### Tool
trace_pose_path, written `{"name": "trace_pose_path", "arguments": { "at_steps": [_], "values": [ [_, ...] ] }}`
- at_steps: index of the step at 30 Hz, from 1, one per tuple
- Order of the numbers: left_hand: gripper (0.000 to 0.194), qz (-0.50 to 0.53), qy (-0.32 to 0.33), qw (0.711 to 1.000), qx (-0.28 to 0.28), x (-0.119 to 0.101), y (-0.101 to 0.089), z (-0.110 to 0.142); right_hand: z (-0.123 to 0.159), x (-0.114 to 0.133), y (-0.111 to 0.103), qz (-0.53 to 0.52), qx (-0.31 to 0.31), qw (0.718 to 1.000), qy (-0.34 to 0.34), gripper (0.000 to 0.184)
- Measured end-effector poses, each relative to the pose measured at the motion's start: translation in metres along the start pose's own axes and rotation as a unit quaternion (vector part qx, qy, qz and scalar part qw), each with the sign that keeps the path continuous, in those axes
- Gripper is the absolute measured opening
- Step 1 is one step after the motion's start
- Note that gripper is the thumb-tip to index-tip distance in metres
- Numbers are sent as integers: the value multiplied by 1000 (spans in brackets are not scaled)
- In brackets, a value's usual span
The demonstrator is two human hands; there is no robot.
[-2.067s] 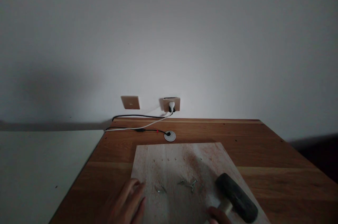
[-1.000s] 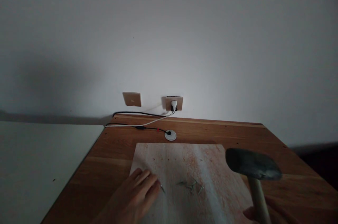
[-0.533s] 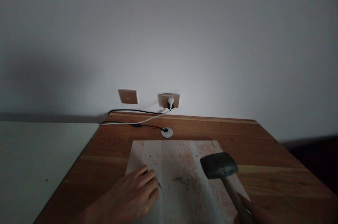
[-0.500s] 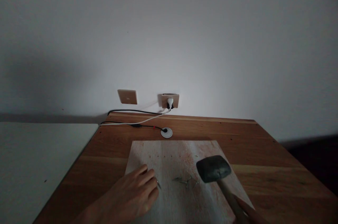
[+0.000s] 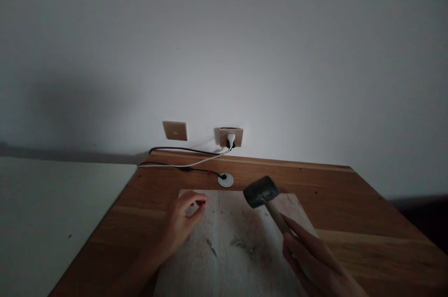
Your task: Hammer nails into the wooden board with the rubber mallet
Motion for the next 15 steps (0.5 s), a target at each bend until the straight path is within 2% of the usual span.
{"name": "trace_pose_path", "arguments": {
  "at_steps": [3, 6, 9, 15],
  "values": [
    [15, -21, 9, 1000, -3, 2, 1, 7, -21, 26, 26, 131, 120, 983, -35, 75],
    [15, -37, 6, 999, 7, 4, 0, 13, -33, 34, 46, 206, 202, 955, -70, 81],
    [15, -33, -15, 999, 19, 9, -2, 15, -36, 26, 53, 217, 223, 948, -68, 86],
    [16, -27, -44, 998, 43, 17, 0, 19, -33, 16, 51, 213, 211, 951, -70, 90]
  ]
}}
Point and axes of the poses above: each hand's wrist, its own z-axis away from the middle knuckle, its own y-axis out of the palm, x = y × z, the point moved 8 cm from there along -z, towards the middle knuckle, and after that the axes turned 1 degree about z, right-handed, at the moved point
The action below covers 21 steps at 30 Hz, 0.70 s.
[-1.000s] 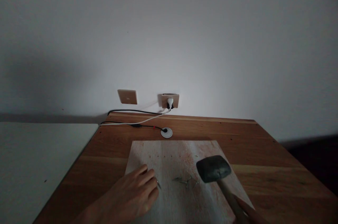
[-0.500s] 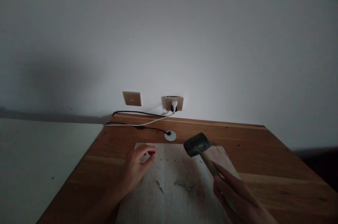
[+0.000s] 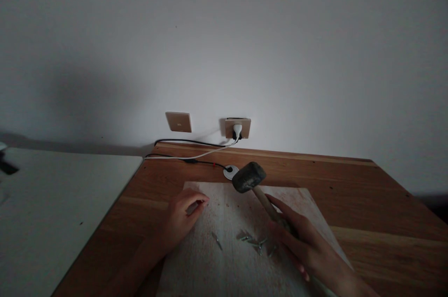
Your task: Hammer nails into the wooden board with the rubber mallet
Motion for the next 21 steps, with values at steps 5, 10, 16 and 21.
{"name": "trace_pose_path", "arguments": {
  "at_steps": [5, 10, 16, 21],
  "values": [
    [17, -11, -14, 1000, 11, 0, 2, 0, -1, -2, 2, -5, 9, 1000, -12, 87],
    [18, -21, -15, 999, 18, 0, 4, 0, 1, -5, 4, 7, 22, 1000, -1, 89],
    [19, -26, 7, 999, 24, -1, 6, 2, 2, -8, 7, -2, 27, 1000, 1, 86],
    [22, -7, 32, 999, 40, -5, 7, -1, 2, -10, 10, 15, 23, 999, 18, 88]
  ]
}}
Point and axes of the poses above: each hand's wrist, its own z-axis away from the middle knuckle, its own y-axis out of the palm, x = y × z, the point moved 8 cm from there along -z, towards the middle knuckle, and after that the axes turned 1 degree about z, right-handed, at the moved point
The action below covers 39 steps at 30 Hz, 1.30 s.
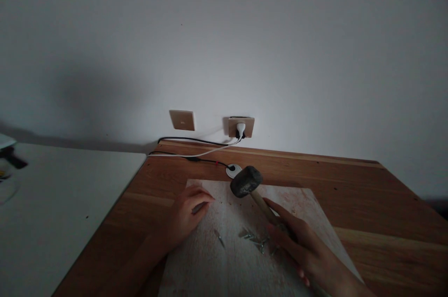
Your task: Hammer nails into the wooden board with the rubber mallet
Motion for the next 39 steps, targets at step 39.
{"name": "trace_pose_path", "arguments": {
  "at_steps": [39],
  "values": [
    [74, 130, -166, 977, -14, 26, 8, 5, -8, 66, 26, 263, 103, 950, -133, 71]
  ]
}}
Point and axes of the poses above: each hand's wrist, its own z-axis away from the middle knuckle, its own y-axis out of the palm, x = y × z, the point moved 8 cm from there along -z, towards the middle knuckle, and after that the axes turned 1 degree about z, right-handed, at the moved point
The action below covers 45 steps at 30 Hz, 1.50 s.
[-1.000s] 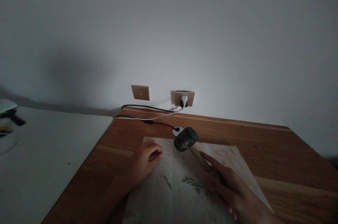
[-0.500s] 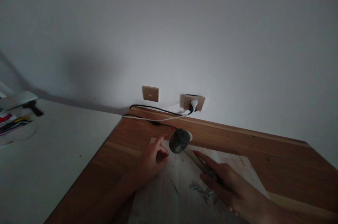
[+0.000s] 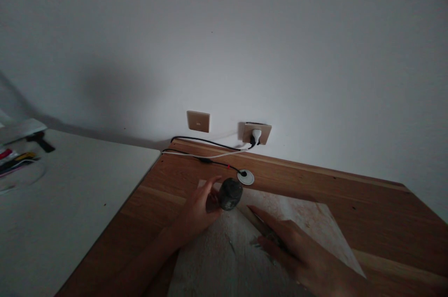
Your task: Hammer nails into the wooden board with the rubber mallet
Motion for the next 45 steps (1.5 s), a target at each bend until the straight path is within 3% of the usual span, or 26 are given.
{"name": "trace_pose_path", "arguments": {
  "at_steps": [11, 22, 28, 33, 38, 45],
  "values": [
    [71, -4, -12, 1000, 6, -3, -2, 1, 0, 3, 1, -3, 14, 1000, -2, 71],
    [77, -34, 3, 999, 1, 10, 0, 2, 3, 6, 2, 3, 10, 1000, -12, 66],
    [69, -31, 28, 999, 0, 2, -1, 0, 4, 12, 0, -8, 7, 1000, -28, 65],
    [67, -66, 8, 998, -4, -3, -2, -1, 5, 9, -6, -5, -19, 1000, -21, 66],
    [52, -63, 13, 998, -3, -14, -3, -1, 2, 1, -7, -1, -46, 999, -13, 68],
    [58, -59, 12, 998, -2, -9, -2, -1, 2, 4, -3, -1, -36, 999, -7, 69]
  ]
}}
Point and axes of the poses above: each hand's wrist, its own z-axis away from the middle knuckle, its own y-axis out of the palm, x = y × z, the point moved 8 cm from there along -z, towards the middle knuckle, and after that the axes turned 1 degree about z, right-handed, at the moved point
